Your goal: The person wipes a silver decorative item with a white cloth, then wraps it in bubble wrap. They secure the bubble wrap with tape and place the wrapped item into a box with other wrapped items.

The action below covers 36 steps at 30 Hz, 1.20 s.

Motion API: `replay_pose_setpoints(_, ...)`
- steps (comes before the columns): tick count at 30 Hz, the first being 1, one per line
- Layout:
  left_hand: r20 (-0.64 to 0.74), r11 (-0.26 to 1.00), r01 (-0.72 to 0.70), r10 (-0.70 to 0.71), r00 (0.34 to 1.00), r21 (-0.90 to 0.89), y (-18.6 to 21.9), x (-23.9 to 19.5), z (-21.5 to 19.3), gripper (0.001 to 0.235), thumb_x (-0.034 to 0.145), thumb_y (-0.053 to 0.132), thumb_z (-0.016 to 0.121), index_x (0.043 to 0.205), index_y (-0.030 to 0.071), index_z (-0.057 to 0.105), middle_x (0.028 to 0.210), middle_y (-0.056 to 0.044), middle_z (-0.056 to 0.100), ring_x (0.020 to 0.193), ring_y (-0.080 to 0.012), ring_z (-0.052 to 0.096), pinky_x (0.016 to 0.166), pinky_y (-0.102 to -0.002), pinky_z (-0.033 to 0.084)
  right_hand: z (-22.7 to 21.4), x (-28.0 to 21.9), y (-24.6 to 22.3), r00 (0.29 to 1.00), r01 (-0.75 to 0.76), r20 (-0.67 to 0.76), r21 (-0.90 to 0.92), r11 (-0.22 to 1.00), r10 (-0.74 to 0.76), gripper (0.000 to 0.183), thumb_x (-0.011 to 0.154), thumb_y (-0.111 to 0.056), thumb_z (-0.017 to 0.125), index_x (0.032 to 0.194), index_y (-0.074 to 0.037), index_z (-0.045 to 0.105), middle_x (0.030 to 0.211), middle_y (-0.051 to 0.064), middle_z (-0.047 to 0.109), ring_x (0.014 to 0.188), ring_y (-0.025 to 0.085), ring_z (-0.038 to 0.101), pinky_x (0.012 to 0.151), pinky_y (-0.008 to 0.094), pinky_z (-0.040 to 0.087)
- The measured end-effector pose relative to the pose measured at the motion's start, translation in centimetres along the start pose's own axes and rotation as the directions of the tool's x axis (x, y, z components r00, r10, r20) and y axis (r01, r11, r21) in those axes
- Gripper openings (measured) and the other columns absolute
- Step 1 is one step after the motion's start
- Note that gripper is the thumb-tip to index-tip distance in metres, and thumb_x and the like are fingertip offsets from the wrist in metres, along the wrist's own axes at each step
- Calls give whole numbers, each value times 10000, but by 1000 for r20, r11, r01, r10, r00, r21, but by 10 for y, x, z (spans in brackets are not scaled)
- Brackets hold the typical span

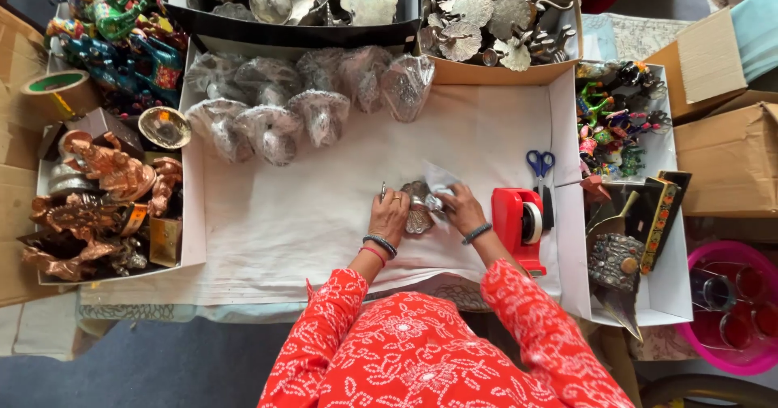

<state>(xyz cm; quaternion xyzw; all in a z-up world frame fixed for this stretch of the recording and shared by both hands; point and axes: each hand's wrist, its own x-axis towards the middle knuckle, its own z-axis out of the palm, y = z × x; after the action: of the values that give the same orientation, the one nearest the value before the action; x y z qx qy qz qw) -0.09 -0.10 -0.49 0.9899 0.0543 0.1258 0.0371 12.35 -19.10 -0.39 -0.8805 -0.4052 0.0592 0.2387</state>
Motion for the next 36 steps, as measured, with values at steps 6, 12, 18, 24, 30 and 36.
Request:
replay_pose_setpoints(6, -83, 990, -8, -5, 997, -144, -2, -1, -3, 503, 749, 86, 662, 1246, 41, 601, 1312, -135, 618, 1308, -282, 523, 1025, -429, 442, -23, -30, -22, 882, -340, -260, 230, 912, 394, 450, 816, -75, 802, 1247, -182, 731, 1136, 103, 657, 980, 253, 680, 839, 368, 583)
replay_pose_setpoints(12, -163, 810, 241, -378, 911, -534, -10, -10, -42, 721, 750, 117, 682, 1399, -57, 418, 1316, -316, 548, 1215, -413, 489, 1021, -468, 446, -16, -18, -86, 944, -92, -303, 144, 985, 132, 516, 779, -78, 788, 1278, -166, 690, 1219, 126, 647, 1050, 290, 647, 884, 410, 553)
replay_pose_setpoints(18, 155, 769, 426, -404, 902, -477, -17, -27, 47, 256, 970, 49, 601, 1197, -10, 497, 877, -226, 705, 818, -405, 706, 710, -492, 574, 7, 9, -82, 977, 151, -160, 37, 988, -143, 441, 795, -87, 728, 1232, -121, 687, 1234, 122, 652, 1119, 337, 628, 919, 451, 504)
replay_pose_setpoints(24, 196, 768, 440, -395, 898, -466, -18, -28, 45, 226, 928, 97, 628, 1069, 5, 476, 810, -221, 708, 767, -417, 709, 654, -504, 574, 40, 44, -87, 986, 155, 76, -125, 980, -146, 196, 847, -160, 733, 1007, -69, 666, 1065, 132, 618, 1020, 350, 605, 884, 457, 514)
replay_pose_setpoints(30, 230, 756, 505, -449, 863, -416, -12, -21, 20, 256, 971, 101, 609, 1179, 25, 480, 730, -221, 708, 696, -419, 704, 606, -522, 563, -16, 27, -93, 962, 253, 99, 44, 967, -256, 323, 765, -81, 752, 1081, -55, 686, 1115, 134, 630, 1053, 359, 596, 872, 451, 524)
replay_pose_setpoints(36, 155, 831, 456, -428, 890, -320, -11, -21, 34, 219, 916, 65, 613, 1101, 50, 497, 734, -163, 721, 677, -351, 724, 573, -463, 569, -27, -19, -89, 963, 227, -146, -15, 974, -227, 395, 751, -19, 733, 1138, -85, 690, 1218, 102, 656, 1099, 310, 637, 888, 418, 522)
